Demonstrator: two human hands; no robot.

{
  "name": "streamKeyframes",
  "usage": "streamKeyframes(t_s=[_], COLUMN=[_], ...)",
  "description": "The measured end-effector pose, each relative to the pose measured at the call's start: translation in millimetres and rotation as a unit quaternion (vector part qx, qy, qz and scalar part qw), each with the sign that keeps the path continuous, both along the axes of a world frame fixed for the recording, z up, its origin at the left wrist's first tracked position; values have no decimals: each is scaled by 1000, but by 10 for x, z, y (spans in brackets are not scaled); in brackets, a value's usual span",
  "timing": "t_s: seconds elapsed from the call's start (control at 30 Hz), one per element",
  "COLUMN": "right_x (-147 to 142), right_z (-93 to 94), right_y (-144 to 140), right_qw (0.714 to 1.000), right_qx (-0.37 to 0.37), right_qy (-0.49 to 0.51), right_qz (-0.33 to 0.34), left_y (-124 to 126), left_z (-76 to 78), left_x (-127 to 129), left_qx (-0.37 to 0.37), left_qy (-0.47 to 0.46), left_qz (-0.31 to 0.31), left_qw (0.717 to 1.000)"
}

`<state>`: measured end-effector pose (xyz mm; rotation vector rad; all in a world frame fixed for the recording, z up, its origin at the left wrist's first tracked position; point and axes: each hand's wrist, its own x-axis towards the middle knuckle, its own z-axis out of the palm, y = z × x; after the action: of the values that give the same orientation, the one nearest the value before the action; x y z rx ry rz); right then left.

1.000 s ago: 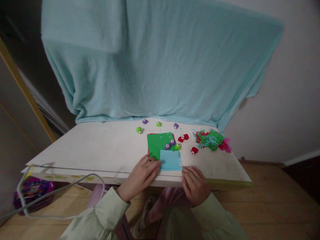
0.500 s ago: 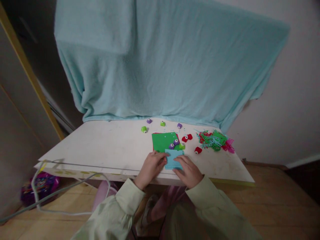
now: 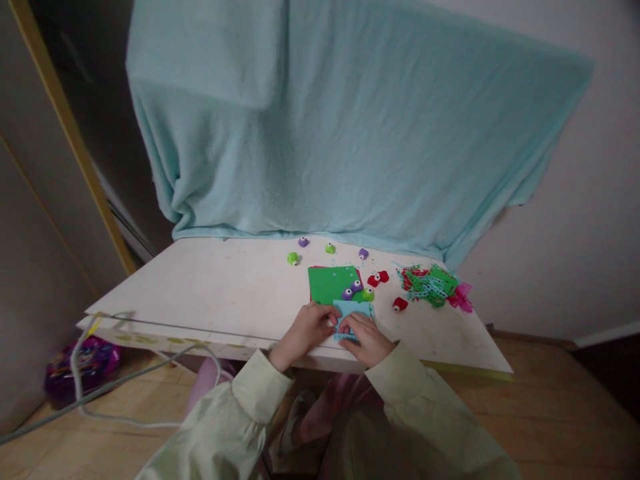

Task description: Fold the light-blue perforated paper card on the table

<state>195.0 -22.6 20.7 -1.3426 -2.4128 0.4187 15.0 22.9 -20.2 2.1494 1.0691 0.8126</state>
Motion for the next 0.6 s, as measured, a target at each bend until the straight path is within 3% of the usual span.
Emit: streamKeyframes(t_s=[0.27,0.6], right_x=[-48,-5], right_z=[-104,-142], right_y=[-44,-81], right_qw=[993,989], right_qx=[-1,-8], right_qy=[116,146], right_qz=[6,13], left_y=[25,-51], left_z=[22,132], left_x=[-8,3], left_qx=[6,28], left_qy=[32,88], left_qz=[-16,-18], left_qw=[999,996])
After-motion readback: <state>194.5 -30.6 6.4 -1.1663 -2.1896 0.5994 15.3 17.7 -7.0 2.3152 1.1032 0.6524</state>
